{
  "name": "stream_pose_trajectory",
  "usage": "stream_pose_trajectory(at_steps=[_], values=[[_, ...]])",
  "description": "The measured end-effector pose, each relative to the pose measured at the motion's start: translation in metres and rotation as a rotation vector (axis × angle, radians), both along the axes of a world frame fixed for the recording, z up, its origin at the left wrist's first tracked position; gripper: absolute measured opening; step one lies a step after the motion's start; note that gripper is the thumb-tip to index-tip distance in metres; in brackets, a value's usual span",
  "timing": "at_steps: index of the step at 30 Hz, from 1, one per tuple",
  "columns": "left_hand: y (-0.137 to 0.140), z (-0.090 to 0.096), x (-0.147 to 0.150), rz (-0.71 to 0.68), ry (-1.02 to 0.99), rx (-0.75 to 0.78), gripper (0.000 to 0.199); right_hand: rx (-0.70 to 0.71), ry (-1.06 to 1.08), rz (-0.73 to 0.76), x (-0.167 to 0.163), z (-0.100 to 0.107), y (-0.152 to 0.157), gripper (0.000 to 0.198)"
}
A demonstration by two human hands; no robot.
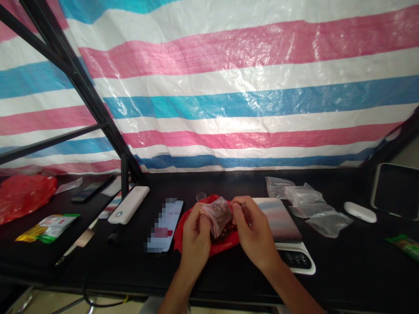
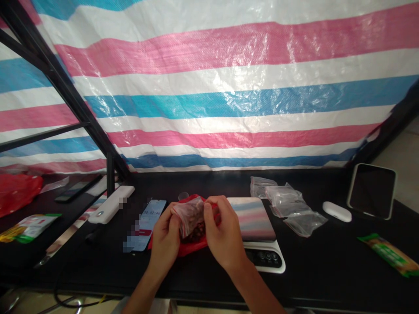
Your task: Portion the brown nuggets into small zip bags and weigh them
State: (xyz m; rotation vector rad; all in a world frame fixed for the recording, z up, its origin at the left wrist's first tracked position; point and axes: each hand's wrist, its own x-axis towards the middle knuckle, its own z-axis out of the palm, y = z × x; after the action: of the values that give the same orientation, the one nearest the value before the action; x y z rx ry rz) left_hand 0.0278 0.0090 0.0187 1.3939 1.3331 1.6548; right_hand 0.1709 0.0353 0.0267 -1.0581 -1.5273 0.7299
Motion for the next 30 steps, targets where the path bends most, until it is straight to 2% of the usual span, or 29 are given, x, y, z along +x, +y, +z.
stream_pose_trajectory(at_steps=[4,7,9,11,14,16,18,23,27,30], values=[[0.001,0.001,-0.001,-0.008,-0.129,-0.072,0.02,-0.182,0.022,0.052,0.0,-0.007,0.005,0.037],[0.003,-0.006,-0.002,0.039,-0.117,-0.084,0.018,-0.227,0.127,0.109,0.001,-0.009,0.008,0.035],[0.004,-0.01,-0.004,0.122,-0.062,-0.068,0.014,-0.178,0.172,0.068,0.003,-0.008,0.011,0.032],[0.003,-0.012,-0.004,0.198,0.033,-0.023,0.013,-0.116,0.129,-0.003,0.006,-0.006,0.013,0.03],[-0.002,-0.011,-0.002,0.219,0.328,0.047,0.03,-0.053,-0.012,-0.064,0.009,-0.003,0.014,0.027],[-0.005,-0.012,0.003,0.2,0.537,0.057,0.047,-0.013,-0.085,-0.052,0.009,-0.002,0.013,0.025],[-0.006,-0.015,0.007,0.201,0.641,0.048,0.06,0.036,-0.128,-0.013,0.008,-0.002,0.01,0.024],[0.0,-0.022,0.011,0.239,0.623,0.006,0.051,0.121,-0.14,0.051,0.003,0.0,0.001,0.023],[0.002,-0.02,0.013,0.266,0.662,0.058,0.048,0.274,-0.087,0.011,0.004,0.006,-0.002,0.007],[0.0,-0.017,0.016,0.286,0.712,0.116,0.051,0.382,-0.056,-0.032,0.006,0.01,-0.002,0.007]])
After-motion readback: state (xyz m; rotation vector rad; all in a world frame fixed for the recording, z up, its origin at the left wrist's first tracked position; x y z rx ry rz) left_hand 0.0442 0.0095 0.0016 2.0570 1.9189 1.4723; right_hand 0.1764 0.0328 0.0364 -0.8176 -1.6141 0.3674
